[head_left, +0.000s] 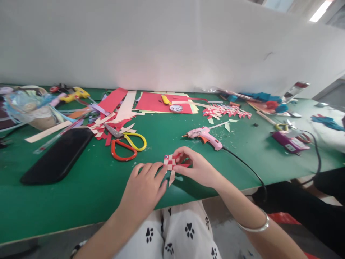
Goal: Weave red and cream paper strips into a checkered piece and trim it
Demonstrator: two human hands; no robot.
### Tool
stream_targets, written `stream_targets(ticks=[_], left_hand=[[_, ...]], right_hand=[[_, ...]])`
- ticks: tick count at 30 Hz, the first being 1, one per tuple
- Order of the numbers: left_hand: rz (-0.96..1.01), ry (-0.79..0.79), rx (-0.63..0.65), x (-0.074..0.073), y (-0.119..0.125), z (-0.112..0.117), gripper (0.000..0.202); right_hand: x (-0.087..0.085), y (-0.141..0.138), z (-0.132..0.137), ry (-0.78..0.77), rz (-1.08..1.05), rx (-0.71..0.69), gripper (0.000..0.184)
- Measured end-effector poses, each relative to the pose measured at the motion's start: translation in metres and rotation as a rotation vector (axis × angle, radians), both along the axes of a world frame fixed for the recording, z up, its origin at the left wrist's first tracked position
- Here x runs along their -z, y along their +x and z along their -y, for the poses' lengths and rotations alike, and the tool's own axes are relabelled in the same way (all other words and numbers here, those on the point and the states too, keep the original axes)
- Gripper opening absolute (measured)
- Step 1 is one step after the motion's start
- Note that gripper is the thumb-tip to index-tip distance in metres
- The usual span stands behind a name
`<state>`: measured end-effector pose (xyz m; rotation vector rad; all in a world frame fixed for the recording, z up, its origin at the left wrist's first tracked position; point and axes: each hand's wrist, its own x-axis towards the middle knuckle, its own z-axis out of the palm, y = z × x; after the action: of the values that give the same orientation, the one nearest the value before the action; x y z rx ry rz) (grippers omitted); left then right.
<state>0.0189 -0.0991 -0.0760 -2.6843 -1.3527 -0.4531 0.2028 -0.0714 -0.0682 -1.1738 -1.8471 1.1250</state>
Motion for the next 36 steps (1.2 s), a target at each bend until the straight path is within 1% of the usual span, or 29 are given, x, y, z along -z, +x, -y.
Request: stream_targets(ticks=[2,4,6,9,10,12,14,16,18,21,23,26,28,31,34,36], left_hand=[[0.060,-0.041,-0.012,0.001,-0.002,0.000,0.026],[0.149,-0.120,-0.045,0.001,-0.005,0.000,0.024],[0.283,-0.222,-0.125,0.000,-0.007,-0.002,0.022],[0.583,-0.393,-0.253,-0.004,-0.005,-0.006,0.027],[0.693,-0.455,-0.262,-0.005,-0.003,-0.008,0.029],[0.885,-0.580,-0.227,-0.007,0.003,-0.010,0.031],[1.001,-0.667,-0.182,-0.008,0.009,-0.011,0.031],[1.043,-0.692,-0.179,-0.007,0.012,-0.011,0.032],[1.044,-0.666,-0.200,-0.006,0.013,-0.010,0.033],[1.028,-0.608,-0.229,-0.006,0.012,-0.007,0.032],[1.010,-0.589,-0.235,-0.007,0.012,-0.006,0.031],[1.007,-0.597,-0.206,-0.008,0.013,-0.006,0.028],[1.009,-0.605,-0.189,-0.008,0.014,-0.007,0.028],[1.007,-0.599,-0.209,-0.008,0.014,-0.007,0.031],[1.027,-0.619,-0.238,-0.008,0.013,-0.007,0.033],[1.064,-0.647,-0.214,-0.008,0.012,-0.006,0.032]], right_hand=[[0.002,-0.003,-0.001,0.012,-0.009,0.089,0.006],[0.004,-0.005,-0.001,0.037,-0.040,0.138,0.001],[0.003,-0.005,0.000,0.041,-0.133,0.138,0.001],[0.000,-0.005,0.002,0.061,-0.289,0.116,0.003],[-0.001,-0.004,0.003,0.077,-0.326,0.110,0.004],[-0.002,-0.004,0.005,0.109,-0.377,0.097,0.006],[-0.002,-0.003,0.006,0.137,-0.397,0.081,0.005],[-0.002,-0.003,0.006,0.171,-0.385,0.063,0.005],[-0.002,-0.002,0.005,0.223,-0.340,0.062,0.004],[-0.005,-0.002,0.005,0.362,-0.249,0.132,0.004],[-0.008,-0.004,0.005,0.464,-0.180,0.182,0.007],[-0.014,-0.010,0.006,0.539,-0.058,0.183,0.012],[-0.016,-0.013,0.006,0.517,-0.018,0.158,0.012],[-0.017,-0.015,0.004,0.427,-0.036,0.121,0.014],[-0.018,-0.012,0.001,0.347,-0.054,0.063,0.015],[-0.020,-0.009,0.000,0.333,-0.036,0.024,0.014]])
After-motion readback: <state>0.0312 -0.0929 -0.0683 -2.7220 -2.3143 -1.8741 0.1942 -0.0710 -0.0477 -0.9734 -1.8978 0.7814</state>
